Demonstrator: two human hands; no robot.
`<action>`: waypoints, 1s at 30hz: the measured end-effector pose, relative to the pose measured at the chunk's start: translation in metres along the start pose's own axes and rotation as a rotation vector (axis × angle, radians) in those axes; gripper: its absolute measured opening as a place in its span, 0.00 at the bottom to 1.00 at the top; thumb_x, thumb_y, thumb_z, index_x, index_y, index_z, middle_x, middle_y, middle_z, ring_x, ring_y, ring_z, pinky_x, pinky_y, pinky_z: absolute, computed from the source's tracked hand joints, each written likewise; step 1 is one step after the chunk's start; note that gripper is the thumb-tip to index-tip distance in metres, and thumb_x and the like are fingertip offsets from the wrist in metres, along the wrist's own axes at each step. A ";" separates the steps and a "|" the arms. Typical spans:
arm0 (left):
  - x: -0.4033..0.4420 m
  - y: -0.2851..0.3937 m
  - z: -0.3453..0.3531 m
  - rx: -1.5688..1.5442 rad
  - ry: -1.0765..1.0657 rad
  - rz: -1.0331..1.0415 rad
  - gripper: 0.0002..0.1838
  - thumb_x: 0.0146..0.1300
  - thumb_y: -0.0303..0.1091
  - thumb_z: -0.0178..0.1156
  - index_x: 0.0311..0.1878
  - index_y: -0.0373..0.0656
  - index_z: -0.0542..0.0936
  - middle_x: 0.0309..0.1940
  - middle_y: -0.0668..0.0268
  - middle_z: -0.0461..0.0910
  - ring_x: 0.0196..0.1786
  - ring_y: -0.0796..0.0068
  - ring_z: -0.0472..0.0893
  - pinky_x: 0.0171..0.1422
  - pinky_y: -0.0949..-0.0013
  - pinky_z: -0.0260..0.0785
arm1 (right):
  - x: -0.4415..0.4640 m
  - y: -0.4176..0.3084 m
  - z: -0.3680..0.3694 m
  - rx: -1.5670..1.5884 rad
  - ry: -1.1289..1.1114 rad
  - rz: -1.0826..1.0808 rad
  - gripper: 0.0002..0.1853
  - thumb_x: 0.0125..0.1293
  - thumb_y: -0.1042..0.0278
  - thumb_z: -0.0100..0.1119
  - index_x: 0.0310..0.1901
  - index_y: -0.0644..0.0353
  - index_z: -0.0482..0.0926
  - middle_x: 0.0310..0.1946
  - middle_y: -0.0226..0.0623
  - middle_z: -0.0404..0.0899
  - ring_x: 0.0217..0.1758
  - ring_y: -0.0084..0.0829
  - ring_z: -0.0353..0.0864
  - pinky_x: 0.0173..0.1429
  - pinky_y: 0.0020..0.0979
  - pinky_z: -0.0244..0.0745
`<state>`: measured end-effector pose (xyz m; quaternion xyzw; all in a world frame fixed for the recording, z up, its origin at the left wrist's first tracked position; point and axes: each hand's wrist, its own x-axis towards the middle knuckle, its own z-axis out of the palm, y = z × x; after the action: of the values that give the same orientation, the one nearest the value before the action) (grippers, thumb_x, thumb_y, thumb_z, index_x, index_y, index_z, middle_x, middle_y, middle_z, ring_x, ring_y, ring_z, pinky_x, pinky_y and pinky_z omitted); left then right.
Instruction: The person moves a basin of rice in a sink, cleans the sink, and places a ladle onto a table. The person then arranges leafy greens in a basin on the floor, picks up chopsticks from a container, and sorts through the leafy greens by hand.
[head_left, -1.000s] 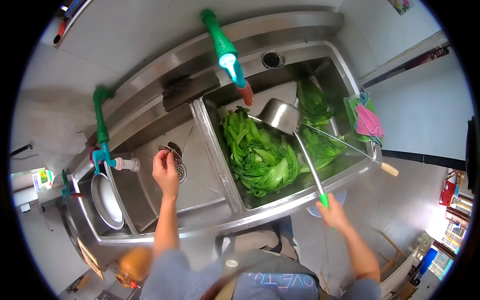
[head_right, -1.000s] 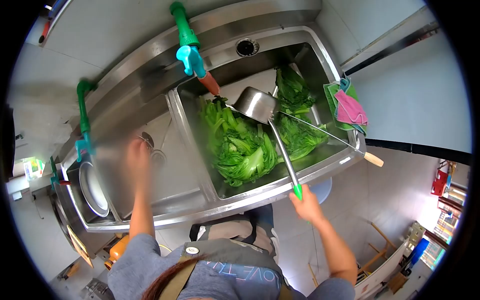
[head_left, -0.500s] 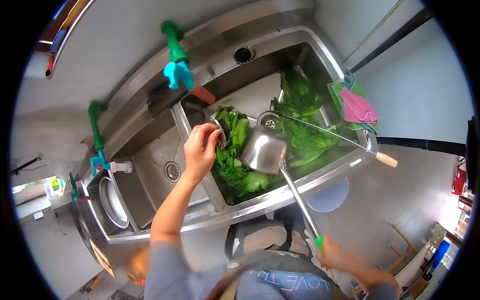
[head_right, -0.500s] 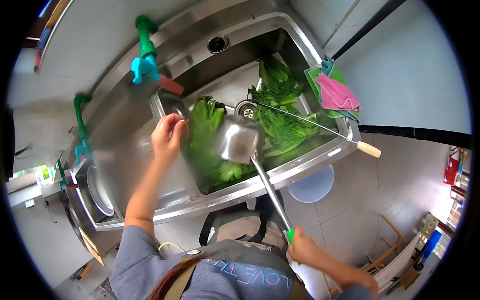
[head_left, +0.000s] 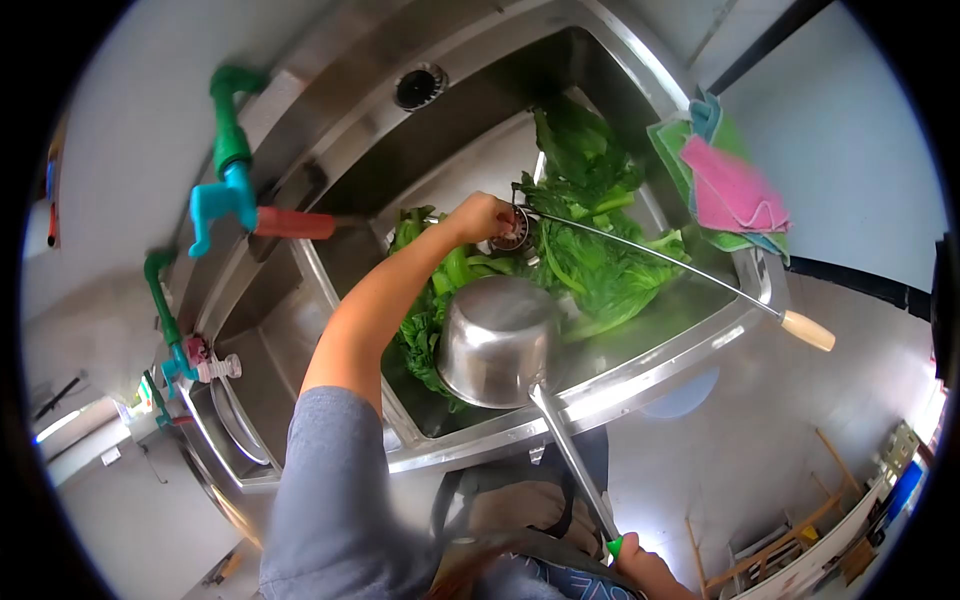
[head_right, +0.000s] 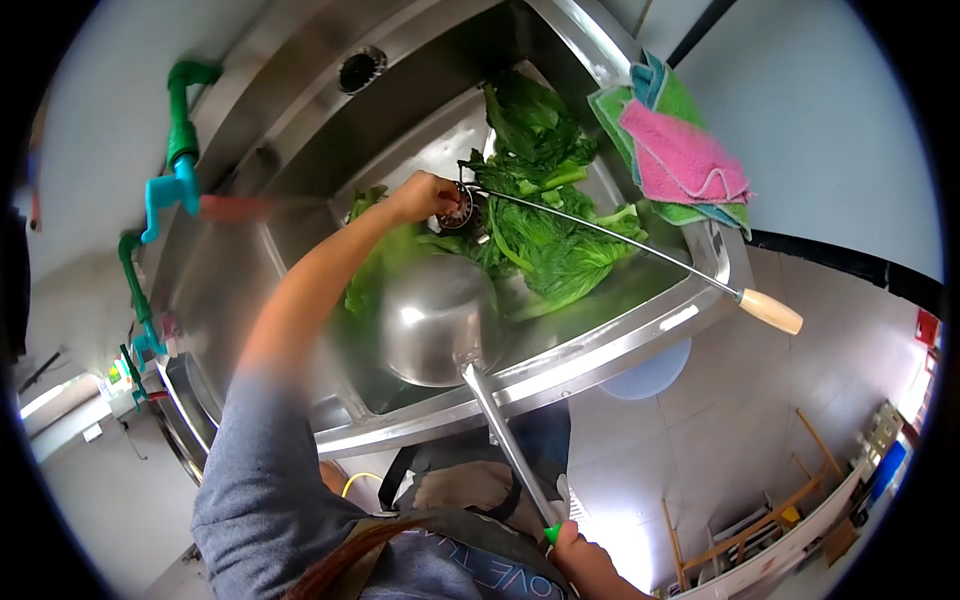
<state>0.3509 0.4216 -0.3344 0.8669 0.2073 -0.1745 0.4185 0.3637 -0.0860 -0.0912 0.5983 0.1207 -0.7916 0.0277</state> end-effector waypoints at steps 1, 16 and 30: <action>0.007 -0.006 0.009 0.079 -0.024 0.019 0.07 0.47 0.31 0.58 0.31 0.43 0.80 0.26 0.57 0.78 0.31 0.60 0.78 0.37 0.65 0.69 | 0.000 0.003 0.002 0.043 0.026 -0.047 0.19 0.63 0.53 0.39 0.49 0.58 0.60 0.37 0.48 0.76 0.35 0.44 0.76 0.45 0.40 0.67; 0.040 -0.024 0.039 0.311 -0.187 0.043 0.08 0.48 0.36 0.57 0.30 0.43 0.79 0.28 0.55 0.77 0.34 0.55 0.77 0.40 0.58 0.68 | 0.003 0.002 0.017 0.051 0.095 -0.105 0.15 0.62 0.57 0.41 0.47 0.56 0.65 0.35 0.51 0.75 0.36 0.53 0.75 0.38 0.45 0.67; -0.287 0.184 -0.060 -0.475 0.580 -0.470 0.12 0.63 0.31 0.49 0.46 0.36 0.75 0.36 0.61 0.78 0.38 0.71 0.78 0.46 0.69 0.70 | -0.010 -0.001 -0.006 -0.086 0.320 -0.262 0.20 0.58 0.55 0.51 0.46 0.61 0.62 0.29 0.51 0.76 0.28 0.49 0.77 0.31 0.42 0.71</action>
<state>0.2069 0.3046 -0.0420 0.6890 0.5420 0.0379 0.4797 0.3721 -0.0849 -0.0828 0.6940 0.2340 -0.6774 -0.0693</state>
